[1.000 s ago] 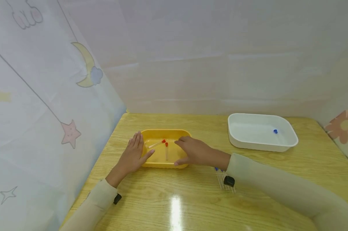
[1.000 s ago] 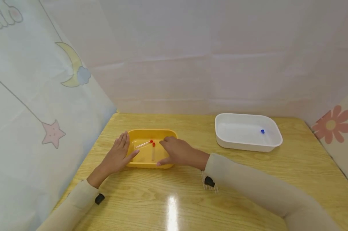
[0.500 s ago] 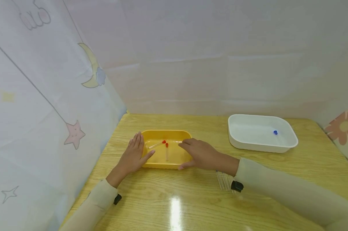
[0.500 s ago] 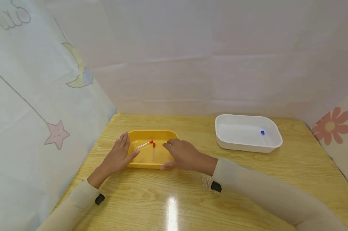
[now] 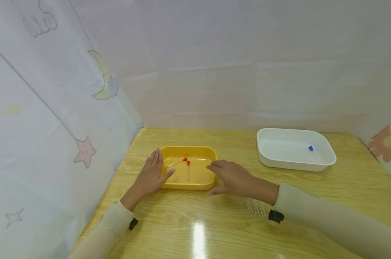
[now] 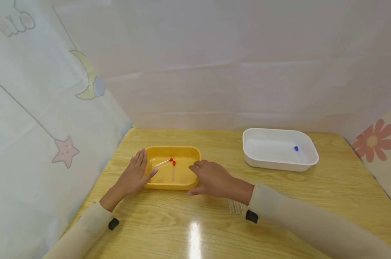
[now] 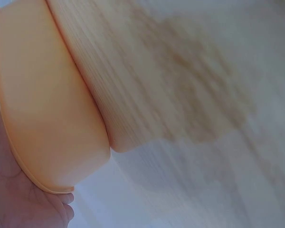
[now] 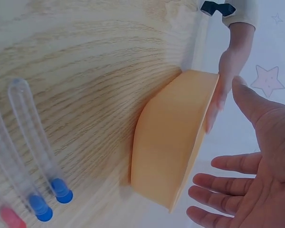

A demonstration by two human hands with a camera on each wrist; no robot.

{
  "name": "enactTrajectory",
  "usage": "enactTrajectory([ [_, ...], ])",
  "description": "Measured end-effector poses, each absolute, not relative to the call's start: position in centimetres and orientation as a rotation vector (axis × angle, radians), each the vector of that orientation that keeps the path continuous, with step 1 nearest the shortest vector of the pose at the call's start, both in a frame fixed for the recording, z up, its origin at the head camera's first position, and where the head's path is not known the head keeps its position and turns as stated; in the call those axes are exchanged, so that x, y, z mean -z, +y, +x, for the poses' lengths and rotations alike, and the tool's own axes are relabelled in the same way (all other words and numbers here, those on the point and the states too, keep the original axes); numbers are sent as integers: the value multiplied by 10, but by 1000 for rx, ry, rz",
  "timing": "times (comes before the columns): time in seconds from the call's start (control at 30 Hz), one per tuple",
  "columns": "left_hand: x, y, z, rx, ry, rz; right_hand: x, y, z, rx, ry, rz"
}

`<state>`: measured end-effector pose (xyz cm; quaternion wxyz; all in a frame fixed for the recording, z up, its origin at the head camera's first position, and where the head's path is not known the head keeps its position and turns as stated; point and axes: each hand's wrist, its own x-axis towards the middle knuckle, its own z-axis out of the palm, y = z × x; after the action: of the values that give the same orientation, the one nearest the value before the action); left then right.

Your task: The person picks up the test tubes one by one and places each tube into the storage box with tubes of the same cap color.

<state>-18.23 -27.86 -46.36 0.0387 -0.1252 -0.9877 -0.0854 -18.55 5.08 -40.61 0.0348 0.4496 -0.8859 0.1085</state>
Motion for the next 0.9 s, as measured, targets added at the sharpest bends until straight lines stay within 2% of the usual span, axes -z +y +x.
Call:
enactTrajectory([
  [0.9,469,-276,-183,299,-3002,-404,419,109,-167,-352,-2775,1242],
])
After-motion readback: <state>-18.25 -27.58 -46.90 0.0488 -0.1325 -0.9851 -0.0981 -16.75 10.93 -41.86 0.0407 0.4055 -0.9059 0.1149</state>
